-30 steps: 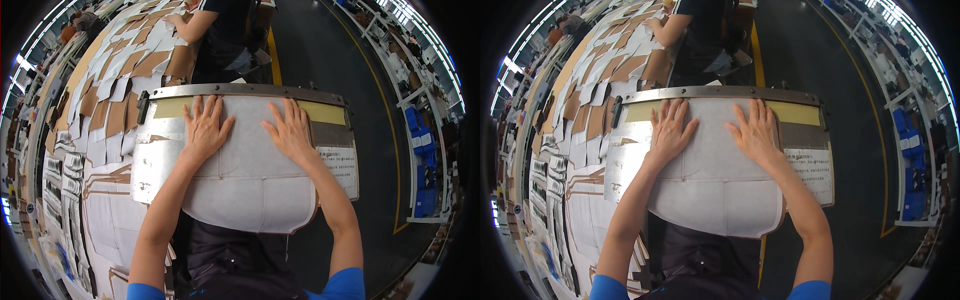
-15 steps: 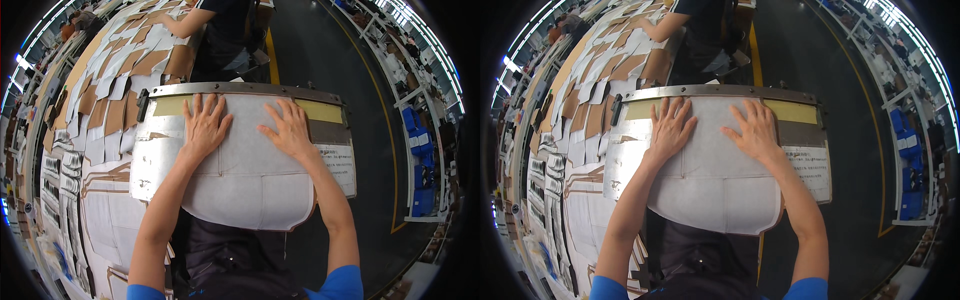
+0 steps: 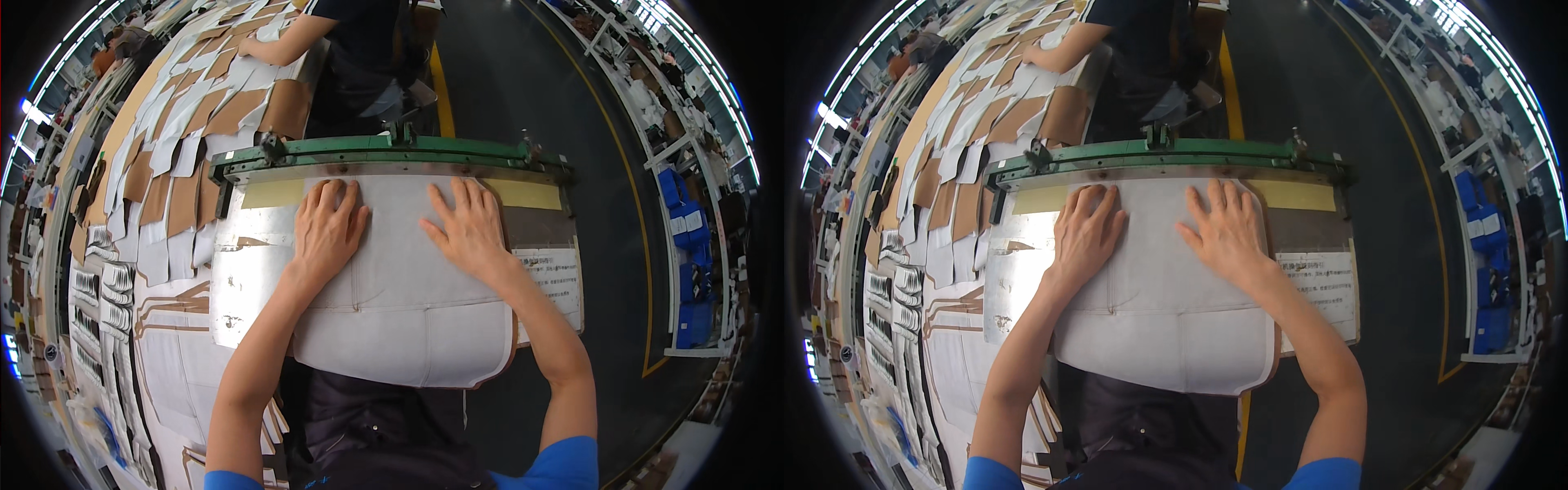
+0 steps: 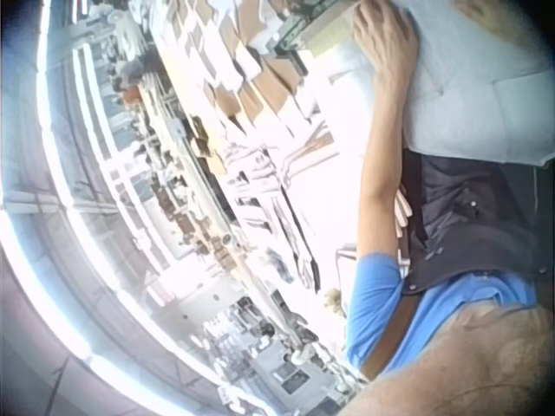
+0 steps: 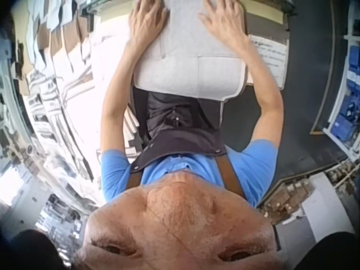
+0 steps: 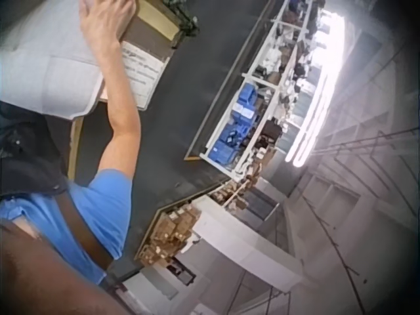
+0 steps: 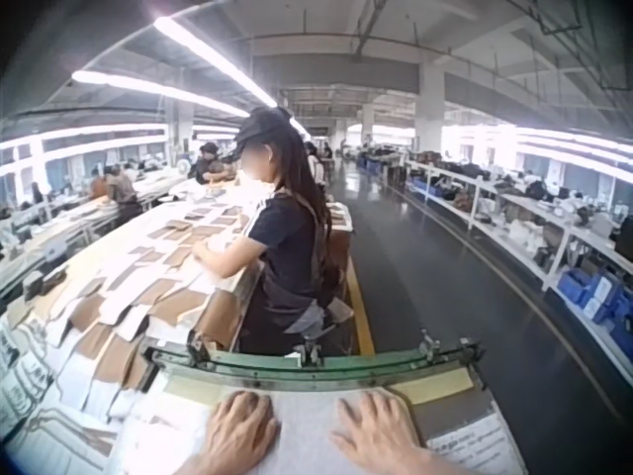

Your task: The person positions fabric pieces onto a folding machine, folds their edges by hand, and stacks the folded pieces onto a pile on the table.

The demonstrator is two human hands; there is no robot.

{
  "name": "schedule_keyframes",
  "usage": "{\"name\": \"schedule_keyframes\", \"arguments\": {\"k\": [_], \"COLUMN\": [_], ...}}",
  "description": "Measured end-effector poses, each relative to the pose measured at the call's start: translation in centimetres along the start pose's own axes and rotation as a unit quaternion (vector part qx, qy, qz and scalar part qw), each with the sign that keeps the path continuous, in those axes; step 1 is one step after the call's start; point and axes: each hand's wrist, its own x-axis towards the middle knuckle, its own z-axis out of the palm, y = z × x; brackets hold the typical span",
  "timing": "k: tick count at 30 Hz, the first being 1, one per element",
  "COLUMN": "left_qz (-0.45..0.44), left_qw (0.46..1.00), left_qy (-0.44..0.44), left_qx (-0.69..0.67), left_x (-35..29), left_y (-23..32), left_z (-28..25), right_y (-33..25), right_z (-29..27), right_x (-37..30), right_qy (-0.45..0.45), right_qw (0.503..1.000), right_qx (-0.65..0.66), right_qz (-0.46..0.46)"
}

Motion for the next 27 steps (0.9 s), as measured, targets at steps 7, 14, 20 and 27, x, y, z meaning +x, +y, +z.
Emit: {"name": "schedule_keyframes", "arguments": {"k": [7, 14, 20, 27], "left_qz": [-0.004, -0.017, 0.019, -0.026], "left_qw": [1.0, 0.999, 0.995, 0.997], "left_qy": [0.005, -0.032, -0.06, -0.022], "left_qx": [-0.009, -0.016, -0.072, -0.075], "left_x": [-0.3, -1.7, -5.2, -5.8], "left_y": [-0.2, 0.2, 0.9, -0.5], "left_z": [0.1, -0.9, -4.5, -4.6], "right_y": [-0.4, -0.9, -4.2, -8.9], "right_z": [0.1, -0.9, -5.2, 0.0], "right_x": [0.0, -0.9, -4.4, 4.4], "right_qy": [0.028, 0.016, -0.066, 0.082], "right_qw": [1.0, 0.999, 0.995, 0.949], "right_qx": [0.006, 0.045, 0.079, 0.305], "right_qz": [-0.001, 0.014, 0.014, -0.012]}}
